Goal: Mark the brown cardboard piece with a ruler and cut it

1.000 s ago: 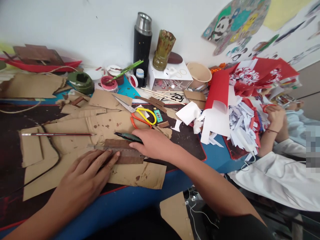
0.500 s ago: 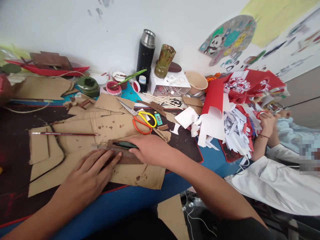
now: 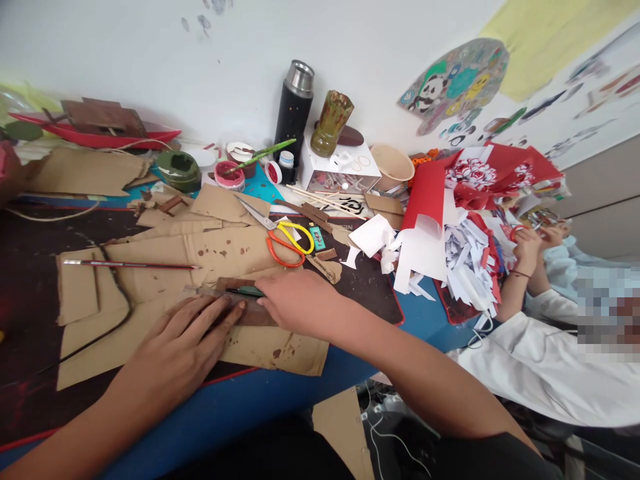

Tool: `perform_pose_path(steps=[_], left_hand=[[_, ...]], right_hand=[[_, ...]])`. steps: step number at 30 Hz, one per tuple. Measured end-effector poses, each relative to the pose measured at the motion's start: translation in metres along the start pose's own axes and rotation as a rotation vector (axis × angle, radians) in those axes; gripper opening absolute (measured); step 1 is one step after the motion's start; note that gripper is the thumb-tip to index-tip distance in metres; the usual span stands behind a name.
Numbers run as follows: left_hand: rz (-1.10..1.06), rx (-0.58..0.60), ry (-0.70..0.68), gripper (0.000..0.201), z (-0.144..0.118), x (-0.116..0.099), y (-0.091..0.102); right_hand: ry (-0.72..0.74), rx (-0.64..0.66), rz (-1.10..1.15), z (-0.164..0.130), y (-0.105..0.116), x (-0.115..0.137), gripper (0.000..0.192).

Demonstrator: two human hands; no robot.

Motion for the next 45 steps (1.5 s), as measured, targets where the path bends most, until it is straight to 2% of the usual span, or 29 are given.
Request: perform_pose_path(steps=[16, 45], left_hand=[[0.018, 0.022, -0.031, 0.054, -0.003, -0.001, -0.004], [-0.038, 0.013, -0.01, 0.056, -0.003, -0.002, -0.006]], right_hand=[[-0.003, -0.027, -0.241, 0.001, -0.001, 0.017, 0.02], [-0.049, 0.156, -0.293, 0.011, 0.007, 0.038, 0.019]])
Point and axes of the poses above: each hand's wrist, its own z-axis towards the middle knuckle, its own y-axis out of the back of the hand, x = y × z, the point moved 9 cm from there along z, towards the middle knuckle, and after that the axes turned 5 degrees about z, right-handed, at the moved point
